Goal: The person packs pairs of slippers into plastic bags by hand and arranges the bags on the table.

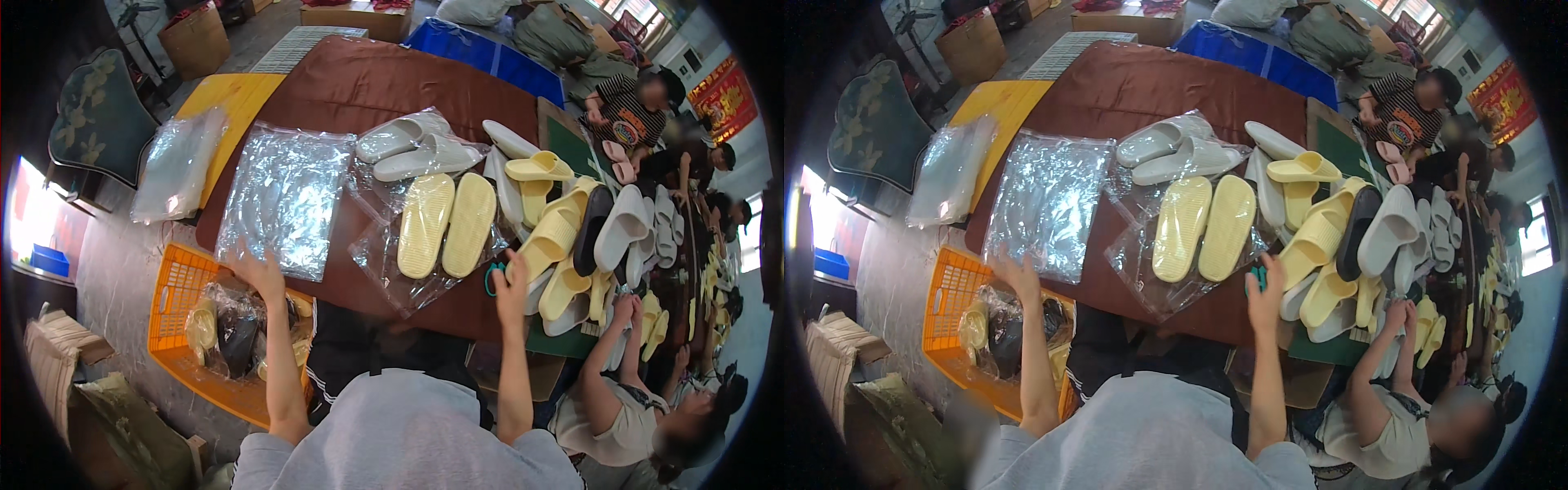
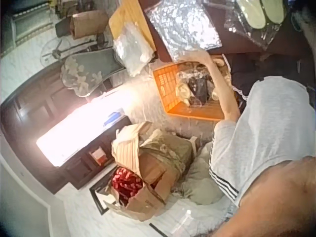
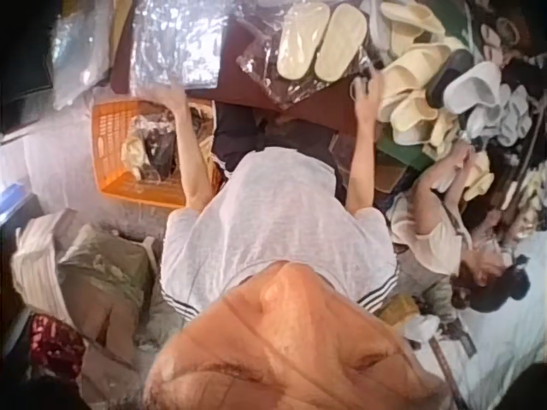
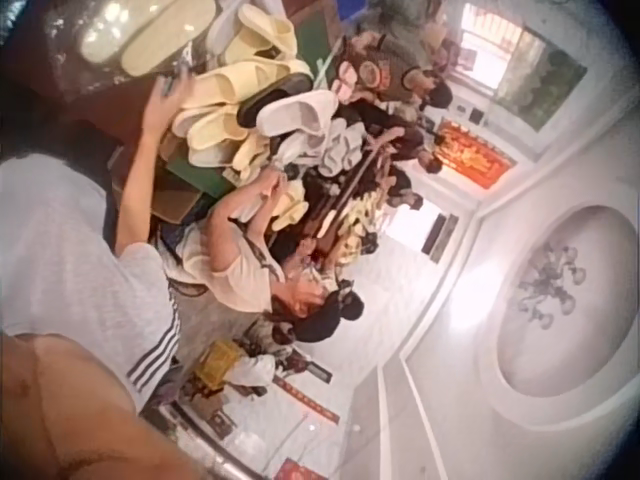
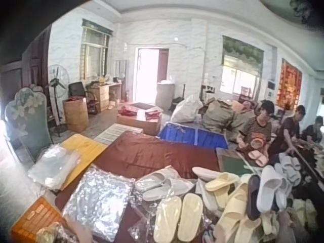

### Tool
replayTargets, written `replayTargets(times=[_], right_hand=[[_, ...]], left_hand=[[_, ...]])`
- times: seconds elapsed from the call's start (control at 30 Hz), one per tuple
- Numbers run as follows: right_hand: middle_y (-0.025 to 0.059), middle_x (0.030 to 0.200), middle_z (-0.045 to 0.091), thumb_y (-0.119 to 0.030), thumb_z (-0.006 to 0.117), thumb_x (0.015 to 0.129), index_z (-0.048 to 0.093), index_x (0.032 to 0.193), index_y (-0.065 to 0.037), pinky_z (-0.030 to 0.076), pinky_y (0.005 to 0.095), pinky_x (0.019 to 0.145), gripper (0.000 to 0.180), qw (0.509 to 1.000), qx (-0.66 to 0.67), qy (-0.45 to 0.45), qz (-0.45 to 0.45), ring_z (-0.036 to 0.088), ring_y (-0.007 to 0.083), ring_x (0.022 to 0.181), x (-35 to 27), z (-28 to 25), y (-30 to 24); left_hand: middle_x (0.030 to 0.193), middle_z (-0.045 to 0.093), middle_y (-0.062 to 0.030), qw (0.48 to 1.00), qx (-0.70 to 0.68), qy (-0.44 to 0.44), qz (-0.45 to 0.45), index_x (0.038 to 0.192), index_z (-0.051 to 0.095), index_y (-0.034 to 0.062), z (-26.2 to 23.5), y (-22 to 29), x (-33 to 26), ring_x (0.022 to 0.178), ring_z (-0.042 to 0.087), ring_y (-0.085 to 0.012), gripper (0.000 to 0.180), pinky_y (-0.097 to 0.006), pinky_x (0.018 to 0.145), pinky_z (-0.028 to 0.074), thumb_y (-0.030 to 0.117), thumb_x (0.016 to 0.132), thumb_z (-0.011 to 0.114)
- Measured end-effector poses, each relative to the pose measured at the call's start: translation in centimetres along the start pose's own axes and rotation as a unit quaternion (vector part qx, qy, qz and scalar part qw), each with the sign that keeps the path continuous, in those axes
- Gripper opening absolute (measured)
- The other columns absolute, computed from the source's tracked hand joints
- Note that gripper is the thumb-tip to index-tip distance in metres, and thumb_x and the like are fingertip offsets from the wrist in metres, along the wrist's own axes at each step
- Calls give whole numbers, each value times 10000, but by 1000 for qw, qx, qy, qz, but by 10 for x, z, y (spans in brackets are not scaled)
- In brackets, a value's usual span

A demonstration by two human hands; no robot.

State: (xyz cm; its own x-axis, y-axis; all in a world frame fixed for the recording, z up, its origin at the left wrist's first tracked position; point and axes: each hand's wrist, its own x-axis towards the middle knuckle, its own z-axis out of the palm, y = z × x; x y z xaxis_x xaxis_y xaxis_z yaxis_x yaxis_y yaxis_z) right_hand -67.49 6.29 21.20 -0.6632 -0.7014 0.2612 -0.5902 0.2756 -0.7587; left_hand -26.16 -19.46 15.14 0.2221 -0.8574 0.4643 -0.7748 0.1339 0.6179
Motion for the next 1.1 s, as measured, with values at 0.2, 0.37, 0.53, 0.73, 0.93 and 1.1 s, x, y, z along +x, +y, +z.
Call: replayTargets(times=[0.2,0.37,0.53,0.73,0.93,1.1], right_hand=[[212,1437,373,-144,701,872,194,1478,44,377,372,1049,811,928,259,30,265,428,292,1299,7,75,25],[207,1392,426,-220,756,842,169,1473,32,377,354,1028,898,895,291,61,331,461,265,1253,18,101,65],[146,1248,564,-129,695,859,388,1368,33,436,336,964,616,841,468,-5,271,570,227,1111,27,85,18],[128,1164,593,-63,655,837,460,1299,40,477,312,891,511,917,363,2,164,587,186,1020,28,6,-74],[153,976,567,-51,703,720,554,1231,-34,491,423,788,533,981,-79,-17,-173,585,340,881,23,-60,-182],[55,835,481,-54,711,677,614,1245,-192,448,381,714,593,925,-175,-85,-328,528,248,781,-20,-5,-157]], left_hand=[[1595,162,-128,935,164,-285,136,1477,375,324,28,18,-2,1452,75,-457,614,-713,1090,44,480,914,562],[1599,145,-153,902,176,-388,69,1495,336,316,52,24,6,1440,82,-495,657,-729,1075,65,574,915,505],[1605,132,-154,895,201,-392,63,1513,288,334,56,6,7,1444,66,-492,680,-727,1076,43,620,920,455],[1617,55,-151,879,232,-411,61,1535,218,339,59,13,7,1459,-18,-470,693,-714,1085,3,662,936,353],[1615,67,-140,921,191,-324,102,1517,295,294,44,27,9,1468,-5,-430,647,-705,1089,3,606,958,389],[1398,491,-162,893,-250,-375,-5,1481,347,90,36,14,5,1213,521,-356,583,-427,1060,387,464,1034,341]])
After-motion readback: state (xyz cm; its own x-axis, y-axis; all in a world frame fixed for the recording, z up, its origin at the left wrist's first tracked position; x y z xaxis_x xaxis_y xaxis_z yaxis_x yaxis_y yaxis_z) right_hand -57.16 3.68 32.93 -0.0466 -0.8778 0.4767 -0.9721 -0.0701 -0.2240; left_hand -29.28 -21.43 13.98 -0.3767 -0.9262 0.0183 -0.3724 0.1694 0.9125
